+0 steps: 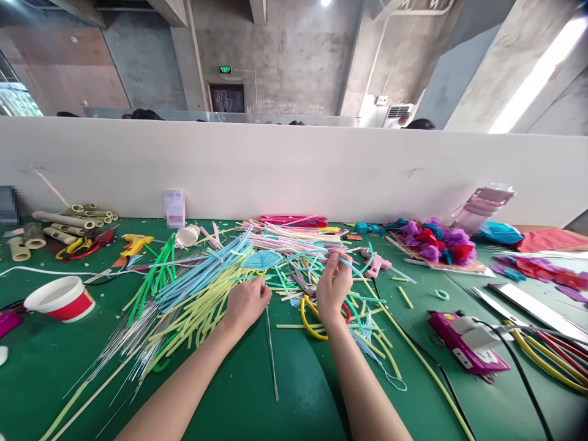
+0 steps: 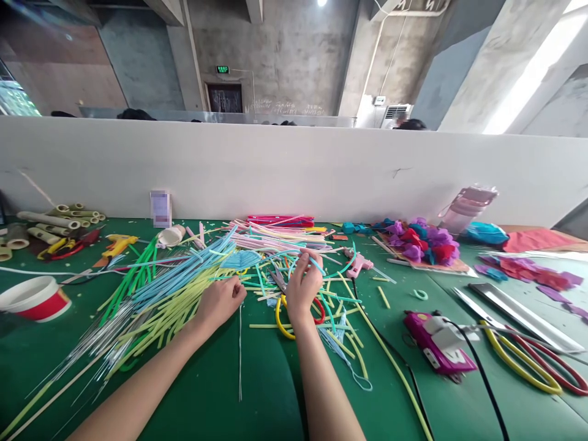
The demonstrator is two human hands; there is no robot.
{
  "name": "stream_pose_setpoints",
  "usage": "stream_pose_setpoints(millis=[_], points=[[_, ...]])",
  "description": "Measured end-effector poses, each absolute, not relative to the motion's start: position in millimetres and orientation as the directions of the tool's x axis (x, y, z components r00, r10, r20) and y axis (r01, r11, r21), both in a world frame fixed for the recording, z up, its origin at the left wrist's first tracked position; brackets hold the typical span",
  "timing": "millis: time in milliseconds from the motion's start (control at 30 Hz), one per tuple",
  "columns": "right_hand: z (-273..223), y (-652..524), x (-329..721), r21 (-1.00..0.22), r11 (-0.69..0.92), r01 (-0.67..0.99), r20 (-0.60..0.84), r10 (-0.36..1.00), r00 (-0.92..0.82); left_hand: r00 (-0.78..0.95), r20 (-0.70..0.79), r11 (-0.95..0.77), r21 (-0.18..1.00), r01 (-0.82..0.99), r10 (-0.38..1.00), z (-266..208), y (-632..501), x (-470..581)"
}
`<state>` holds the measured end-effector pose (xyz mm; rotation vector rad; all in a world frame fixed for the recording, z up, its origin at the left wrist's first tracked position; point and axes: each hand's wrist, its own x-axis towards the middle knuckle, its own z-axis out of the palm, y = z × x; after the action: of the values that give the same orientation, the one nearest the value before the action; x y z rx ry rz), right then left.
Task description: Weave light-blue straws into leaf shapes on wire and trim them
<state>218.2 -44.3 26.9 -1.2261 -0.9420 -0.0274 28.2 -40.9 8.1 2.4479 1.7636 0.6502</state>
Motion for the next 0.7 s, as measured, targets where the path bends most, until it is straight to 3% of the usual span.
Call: stream_pose_setpoints(millis=[133,267,500,700], points=[[34,-52,215,-0.641,0.431,0.635,0.768,0.34,0.543,0.254,0.279,-0.329,0.268,0.905,0.926,7,-40,28],[36,-56,207,-0.573,0.469,0.671,0.819,0.364,0.444,0.254,0.269,-0.325,0.264,0.908,0.929,7,-39,27],[32,-51,208,-0.809,0.375,0.453,0.588,0.506,0.631,0.275,0.274,-0.351,0.287,0.891,0.922,9,-42,29],[25,-46,207,-0.828,0.25,0.502,0.531,0.637,0.558,0.318,0.251,-0.382,0.274,0.883,0.914,6,-42,32]])
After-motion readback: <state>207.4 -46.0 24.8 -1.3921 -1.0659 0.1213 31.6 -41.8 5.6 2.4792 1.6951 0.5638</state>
